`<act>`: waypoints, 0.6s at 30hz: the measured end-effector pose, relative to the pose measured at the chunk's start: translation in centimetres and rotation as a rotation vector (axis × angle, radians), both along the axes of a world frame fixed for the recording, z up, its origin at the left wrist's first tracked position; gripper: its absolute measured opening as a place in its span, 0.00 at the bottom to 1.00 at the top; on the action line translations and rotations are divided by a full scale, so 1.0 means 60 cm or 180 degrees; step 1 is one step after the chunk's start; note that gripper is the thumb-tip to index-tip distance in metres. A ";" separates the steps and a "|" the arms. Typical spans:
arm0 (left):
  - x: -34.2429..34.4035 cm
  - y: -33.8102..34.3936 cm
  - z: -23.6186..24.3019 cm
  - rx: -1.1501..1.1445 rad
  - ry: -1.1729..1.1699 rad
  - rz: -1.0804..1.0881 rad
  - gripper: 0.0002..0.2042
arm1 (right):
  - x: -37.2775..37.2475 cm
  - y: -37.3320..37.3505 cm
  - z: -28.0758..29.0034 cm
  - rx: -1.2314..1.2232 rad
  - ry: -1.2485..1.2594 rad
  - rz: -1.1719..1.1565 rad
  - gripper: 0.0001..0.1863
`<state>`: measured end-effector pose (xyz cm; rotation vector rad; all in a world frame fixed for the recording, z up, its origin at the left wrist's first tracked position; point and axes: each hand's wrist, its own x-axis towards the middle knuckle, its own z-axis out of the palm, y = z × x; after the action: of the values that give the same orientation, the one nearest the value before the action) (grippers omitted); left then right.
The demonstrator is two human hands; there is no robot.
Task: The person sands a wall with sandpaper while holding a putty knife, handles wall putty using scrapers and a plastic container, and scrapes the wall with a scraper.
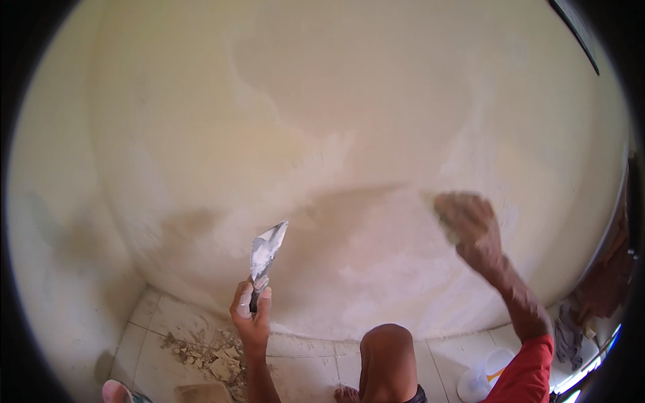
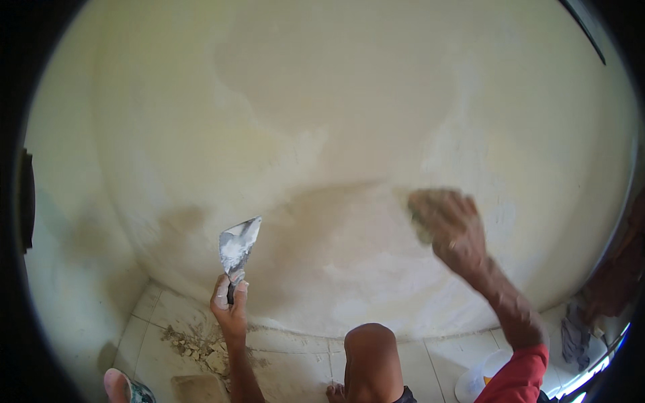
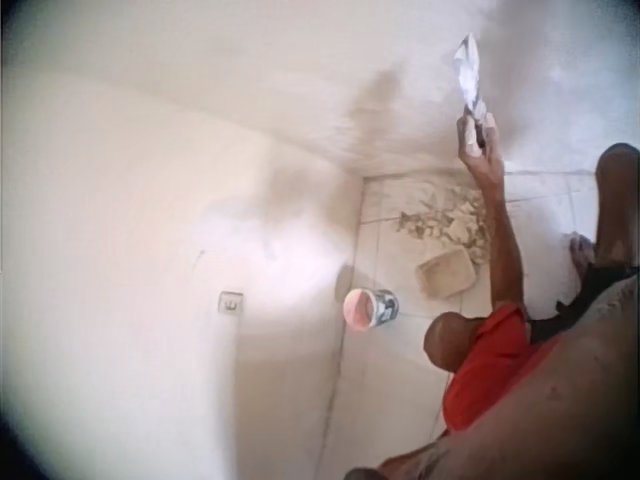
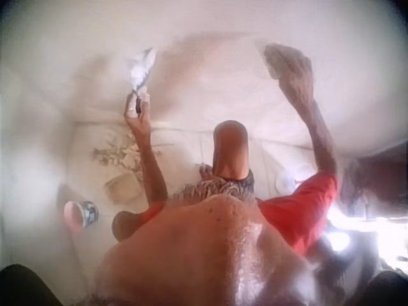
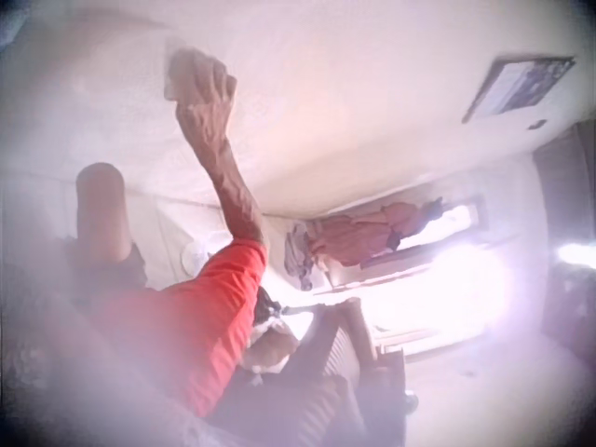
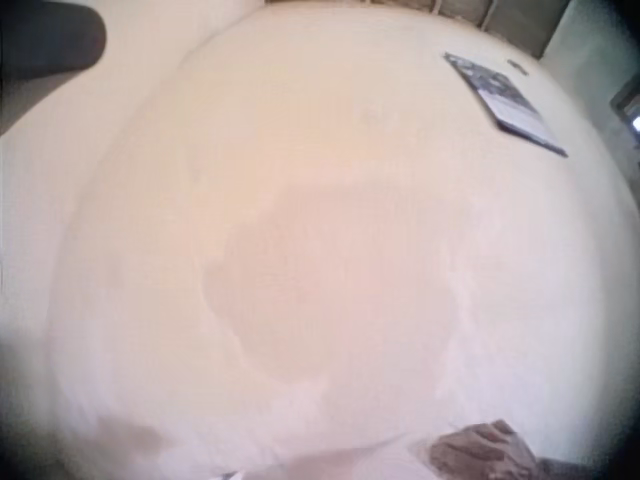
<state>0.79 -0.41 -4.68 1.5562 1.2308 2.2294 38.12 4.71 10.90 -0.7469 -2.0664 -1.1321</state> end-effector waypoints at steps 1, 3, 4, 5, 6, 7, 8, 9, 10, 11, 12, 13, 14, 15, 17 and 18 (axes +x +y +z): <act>-0.001 -0.005 0.001 0.0041 0.0026 -0.0016 0.07 | -0.013 -0.001 0.045 0.0329 0.0086 0.0128 0.27; 0.007 -0.006 0.012 0.0128 -0.0032 -0.0089 0.07 | -0.031 0.016 0.123 0.0980 0.0047 0.0327 0.27; 0.011 -0.007 0.017 0.0162 -0.0097 -0.0185 0.07 | -0.033 0.026 0.157 0.1286 -0.0078 0.0410 0.27; 0.008 -0.012 0.016 0.0076 -0.0054 -0.0241 0.12 | -0.039 0.035 0.183 0.1367 -0.0140 0.0334 0.28; 0.005 -0.016 0.015 0.0074 -0.0059 -0.0201 0.12 | -0.047 0.043 0.207 0.1441 -0.0200 0.0258 0.29; 0.006 -0.013 0.012 0.0026 -0.0110 -0.0265 0.13 | -0.050 0.050 0.228 0.1450 -0.0212 0.0248 0.29; 0.006 -0.013 0.011 -0.0020 -0.0152 -0.0307 0.14 | -0.055 0.061 0.247 0.1605 -0.0338 0.0223 0.29; 0.009 -0.014 0.012 -0.0011 -0.0154 -0.0302 0.14 | -0.059 0.071 0.264 0.1758 -0.0466 0.0194 0.30; 0.012 -0.016 0.016 0.0022 -0.0199 -0.0239 0.09 | -0.064 0.085 0.280 0.1765 -0.0467 0.0214 0.30; 0.015 -0.017 0.021 0.0062 -0.0241 -0.0194 0.06 | -0.067 0.094 0.297 0.1827 -0.0419 0.0213 0.30; 0.017 -0.017 0.024 0.0078 -0.0247 -0.0198 0.06 | -0.071 0.100 0.313 0.1889 -0.0374 0.0208 0.31; 0.018 -0.017 0.026 0.0088 -0.0268 -0.0207 0.05 | -0.079 0.104 0.326 0.1902 -0.0406 0.0207 0.31; 0.018 -0.018 0.027 0.0100 -0.0291 -0.0220 0.05 | -0.088 0.105 0.336 0.1912 -0.0415 0.0212 0.31; 0.017 -0.018 0.027 0.0112 -0.0302 -0.0222 0.05 | -0.096 0.104 0.346 0.1963 -0.0475 0.0185 0.31; 0.015 -0.019 0.026 0.0038 -0.0294 -0.0224 0.05 | -0.116 0.105 0.368 0.2021 -0.0553 0.0164 0.31; 0.013 -0.016 0.025 0.0049 -0.0310 -0.0227 0.05 | -0.127 0.106 0.381 0.2008 -0.0615 0.0125 0.31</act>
<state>1.56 -1.39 -3.18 1.4540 1.1165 2.2458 30.52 11.05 33.76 -0.2922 -1.6967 -1.7617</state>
